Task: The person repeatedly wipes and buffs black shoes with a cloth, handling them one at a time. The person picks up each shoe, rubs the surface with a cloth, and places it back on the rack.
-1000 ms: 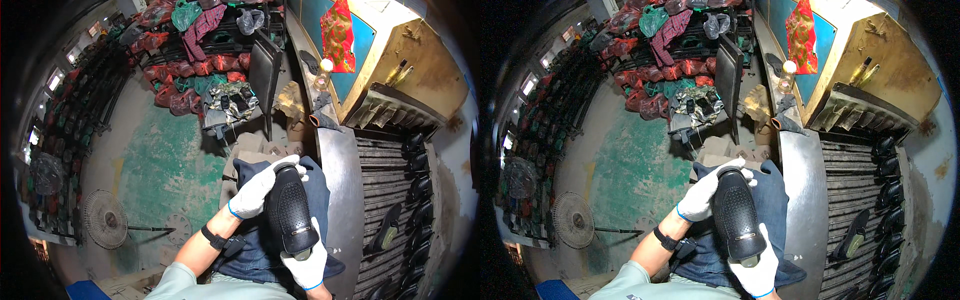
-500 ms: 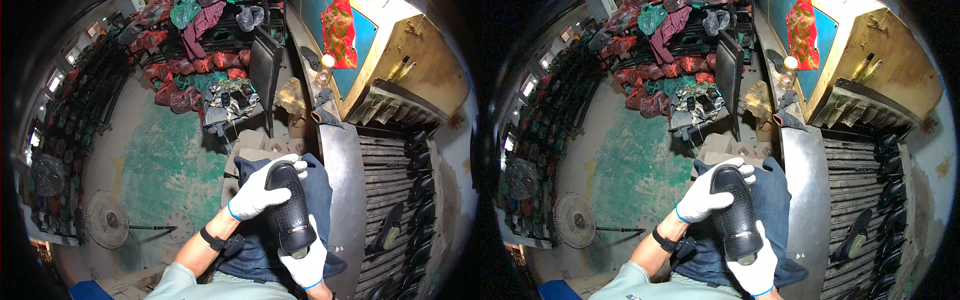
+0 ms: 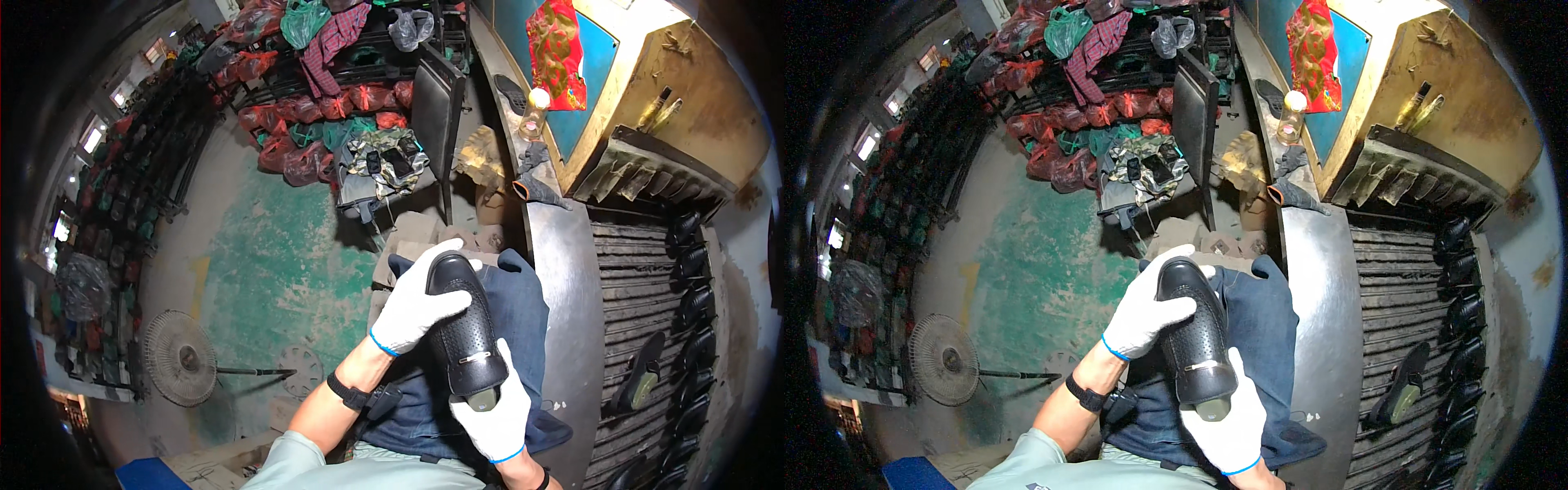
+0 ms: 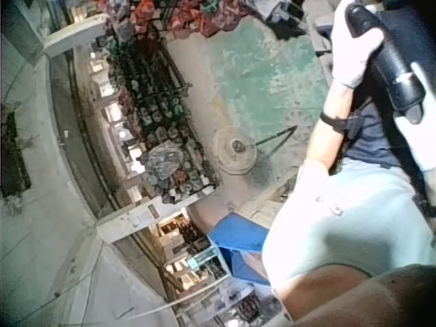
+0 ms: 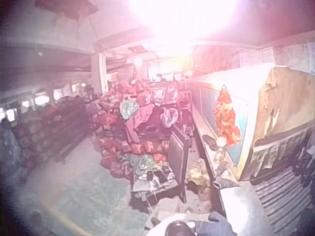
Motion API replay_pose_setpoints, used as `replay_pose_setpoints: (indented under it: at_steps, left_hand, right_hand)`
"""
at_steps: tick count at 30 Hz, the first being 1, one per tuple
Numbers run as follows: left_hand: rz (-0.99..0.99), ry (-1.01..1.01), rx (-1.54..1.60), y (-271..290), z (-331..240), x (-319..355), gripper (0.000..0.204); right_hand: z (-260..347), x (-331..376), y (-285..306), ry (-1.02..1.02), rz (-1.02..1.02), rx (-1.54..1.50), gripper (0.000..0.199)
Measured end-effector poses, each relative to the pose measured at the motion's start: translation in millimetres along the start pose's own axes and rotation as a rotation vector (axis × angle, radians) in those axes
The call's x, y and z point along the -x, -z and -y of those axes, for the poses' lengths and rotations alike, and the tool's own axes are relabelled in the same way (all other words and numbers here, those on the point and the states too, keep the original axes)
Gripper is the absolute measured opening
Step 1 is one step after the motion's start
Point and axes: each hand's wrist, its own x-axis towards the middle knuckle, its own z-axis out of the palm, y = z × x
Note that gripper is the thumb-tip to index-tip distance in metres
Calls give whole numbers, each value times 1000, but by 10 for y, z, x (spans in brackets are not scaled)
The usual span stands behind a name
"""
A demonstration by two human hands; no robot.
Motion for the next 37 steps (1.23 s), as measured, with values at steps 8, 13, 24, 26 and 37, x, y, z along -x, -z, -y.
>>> replay_pose_setpoints:
  at_steps: [8, 13, 24, 26, 37]
  left_hand:
    - [-72, 19, -31, -23, -16, 1, 66]
    - [31, 24, 128, 98, 71, -40, 64]
    - [21, 81, -157, 49, -12, -67, 42]
    - [-53, 33, -198, 12, 26, -70, 36]
    - [-173, 35, 639, 88, 342, 159, 38]
  right_hand:
    - [-104, 3, -48, 9, -3, -74, 103]
    - [-130, 10, -14, -23, -3, -118, 104]
    - [-147, -7, 68, -30, 24, -184, 102]
    - [-68, -13, 143, -95, 82, -229, 93]
    - [-811, 184, -31, -648, 240, -1407, 81]
